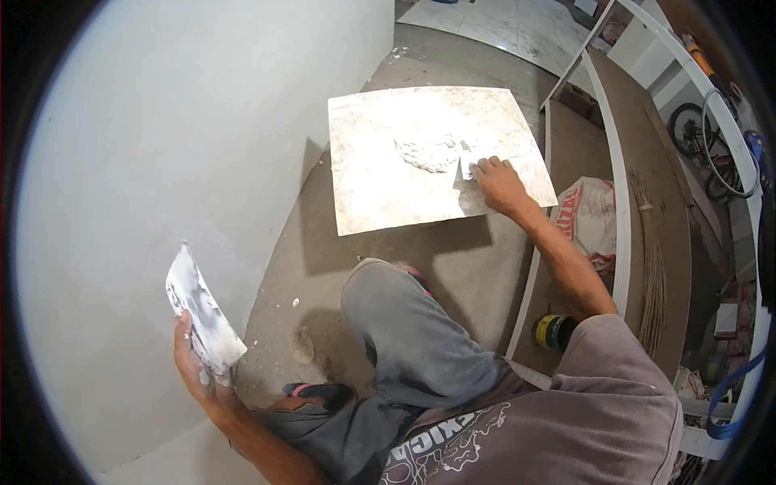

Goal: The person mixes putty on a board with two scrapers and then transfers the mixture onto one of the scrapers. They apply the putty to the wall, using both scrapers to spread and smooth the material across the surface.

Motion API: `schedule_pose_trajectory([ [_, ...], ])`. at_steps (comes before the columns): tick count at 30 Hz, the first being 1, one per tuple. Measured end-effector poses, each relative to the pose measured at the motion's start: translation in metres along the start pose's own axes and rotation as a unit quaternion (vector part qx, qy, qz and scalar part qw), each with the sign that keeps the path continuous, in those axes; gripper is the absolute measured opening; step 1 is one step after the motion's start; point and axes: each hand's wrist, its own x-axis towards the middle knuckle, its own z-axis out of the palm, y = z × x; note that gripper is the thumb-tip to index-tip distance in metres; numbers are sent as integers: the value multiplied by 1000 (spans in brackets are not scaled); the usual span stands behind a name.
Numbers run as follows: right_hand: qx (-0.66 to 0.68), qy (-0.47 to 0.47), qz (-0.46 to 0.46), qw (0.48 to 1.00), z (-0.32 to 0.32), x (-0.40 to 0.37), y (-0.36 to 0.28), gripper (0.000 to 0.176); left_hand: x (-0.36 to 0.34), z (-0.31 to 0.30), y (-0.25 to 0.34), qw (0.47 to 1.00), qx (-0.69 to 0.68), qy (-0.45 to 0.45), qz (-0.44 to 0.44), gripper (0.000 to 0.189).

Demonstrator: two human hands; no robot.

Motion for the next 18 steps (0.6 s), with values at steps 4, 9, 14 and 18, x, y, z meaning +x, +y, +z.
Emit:
schedule_pose_trajectory([
  [4, -13, 43, 40, 998, -29, 5, 4, 34, 0, -10, -13, 990, 80, -42, 105, 30],
  [9, -49, -4, -23, 999, 8, 9, 7, 26, 2, -9, -16, 991, 79, -22, 110, 31],
  [14, -30, -52, 14, 998, -39, 19, 11, 19, -4, -6, -15, 990, 75, -40, 115, 28],
  [18, -48, -6, -15, 999, 3, 18, 2, 17, -2, 1, -4, 998, -48, -11, -33, 26],
])
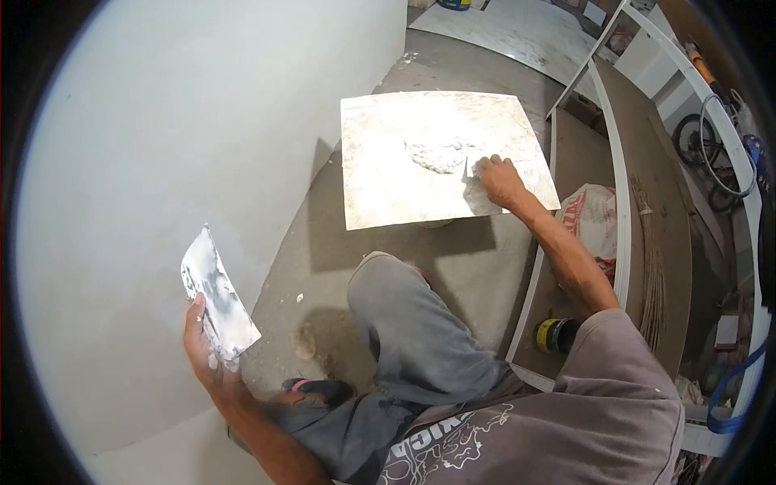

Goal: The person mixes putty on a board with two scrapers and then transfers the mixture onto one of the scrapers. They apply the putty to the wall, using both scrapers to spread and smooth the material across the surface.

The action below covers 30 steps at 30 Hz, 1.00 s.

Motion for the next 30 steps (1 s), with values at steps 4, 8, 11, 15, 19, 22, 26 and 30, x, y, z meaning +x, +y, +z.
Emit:
schedule_pose_trajectory([
  [4, 25, -124, -22, 992, -52, 3, 8, 18, -2, -3, 0, 1000, -7, -17, -9, 26],
  [8, 5, 62, -20, 998, -40, 0, -16, 12, 0, -5, -1, 999, -15, -47, -6, 26],
  [11, 29, -27, -62, 997, -14, -7, -33, 13, 4, -4, -6, 999, -18, -39, -17, 27],
  [15, -1, -69, -31, 997, -64, -1, -19, 15, 4, -1, -8, 999, -5, -39, -18, 27],
  [19, 1, 9, -61, 998, -19, -1, -29, 18, 3, -4, -10, 998, -7, -64, -5, 27],
  [22, 13, -95, -63, 993, -32, 0, -16, 24, 4, -4, -8, 997, -11, -70, -16, 32],
  [26, -11, -25, -19, 999, -58, 8, -15, 17, 5, -3, -9, 996, 12, -84, -22, 41],
  [30, -12, -42, -30, 999, -11, 3, -21, 16, 4, 0, -10, 997, 8, -78, -22, 41],
])
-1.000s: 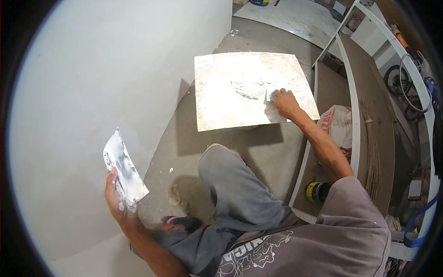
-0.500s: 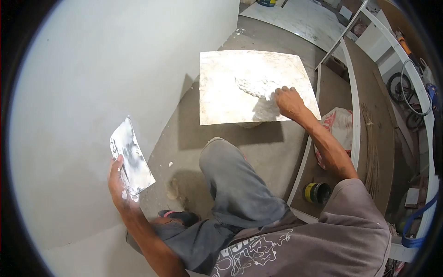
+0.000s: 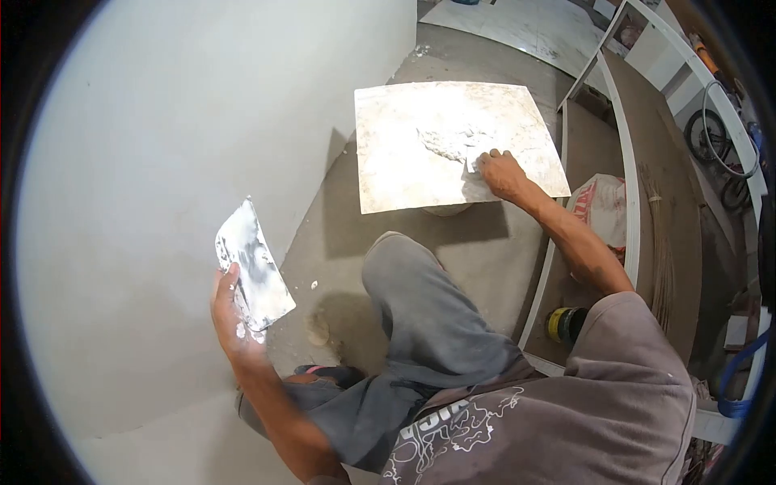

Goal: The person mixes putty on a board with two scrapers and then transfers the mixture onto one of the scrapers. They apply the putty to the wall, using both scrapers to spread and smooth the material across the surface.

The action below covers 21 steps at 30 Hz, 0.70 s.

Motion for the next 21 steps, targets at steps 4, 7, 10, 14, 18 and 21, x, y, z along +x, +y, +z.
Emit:
schedule_pose_trajectory([
  [4, -1, -55, 1, 998, -47, -1, 4, 17, -4, 7, 0, 1000, -16, 7, 2, 33],
  [7, -10, 50, 2, 999, -44, -2, -9, 18, -3, 7, -2, 1000, -12, -9, 2, 32],
  [10, -22, 31, -55, 998, -6, -11, -29, 17, 3, 0, -7, 1000, -17, -6, 3, 31],
  [14, 14, -51, -68, 996, -46, -7, -5, 17, -1, 5, -6, 1000, -6, -5, 1, 31],
  [18, -13, 63, -8, 998, -34, -4, -10, 19, -1, 9, -7, 1000, -1, -8, -1, 32],
  [21, -25, 1, -59, 998, 0, -7, -14, 19, -3, 13, -7, 1000, 3, -2, 4, 33],
])
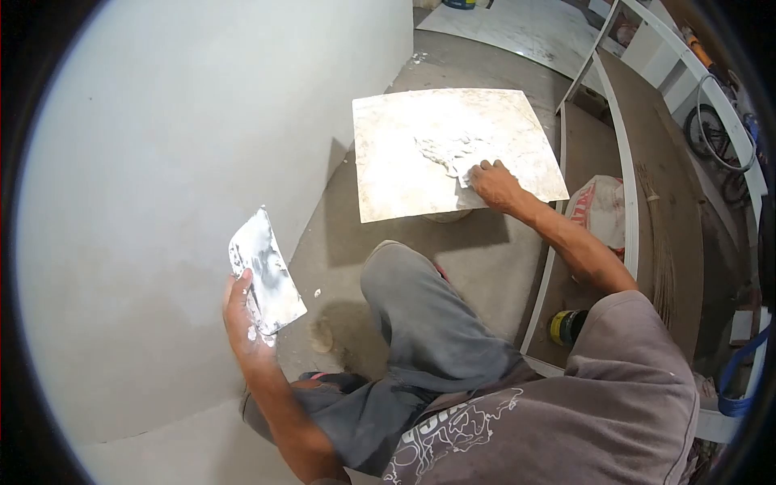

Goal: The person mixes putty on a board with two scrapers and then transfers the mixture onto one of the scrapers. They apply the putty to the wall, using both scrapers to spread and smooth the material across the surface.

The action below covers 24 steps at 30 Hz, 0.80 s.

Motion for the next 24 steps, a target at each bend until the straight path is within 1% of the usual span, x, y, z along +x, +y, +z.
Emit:
schedule_pose_trajectory([
  [3, 45, -57, 18, 997, -54, 2, 18, 16, 1, 0, -1, 1000, 4, -3, -2, 34],
  [4, 30, -41, 24, 998, -58, 2, 18, 15, -2, 4, 0, 1000, 8, -5, 1, 34],
  [7, 37, 70, 43, 996, -39, 6, 3, 15, 2, 2, -1, 1000, 12, -12, 2, 34],
  [8, 38, 75, 17, 996, -26, 6, -4, 18, 4, -2, -3, 1000, 13, -12, 2, 34],
  [9, 46, 39, -3, 998, -16, 4, -12, 23, 5, -4, -3, 1000, 11, -10, -4, 34],
  [11, 60, 89, -30, 994, 2, -2, -11, 29, 7, -6, -3, 1000, 8, -4, -16, 34],
  [14, 78, -65, -21, 995, -50, 2, 9, 31, 5, -1, 0, 1000, 17, 5, -10, 33],
  [17, 84, 52, 5, 995, -51, 3, 5, 20, 1, 5, 1, 1000, 11, -1, -11, 33],
  [18, 80, 88, 8, 993, -42, 4, -1, 22, 0, 3, 0, 1000, 11, -4, -11, 33],
  [20, 78, 126, -17, 989, -6, 2, -15, 23, 3, -1, -2, 1000, 12, -10, -12, 34],
  [21, 77, 144, -29, 986, -6, 0, -21, 23, 5, -4, -3, 1000, 11, -12, -15, 34],
  [22, 73, 80, -24, 994, -8, -5, -21, 41, 7, -8, -5, 1000, 9, -15, -18, 33],
  [23, 97, 36, -27, 994, -9, -5, -14, 41, 9, -9, -6, 1000, 6, -17, -20, 33],
  [24, 120, -8, -29, 992, -24, -4, -6, 41, 8, -6, -5, 1000, 1, -7, -23, 33],
])
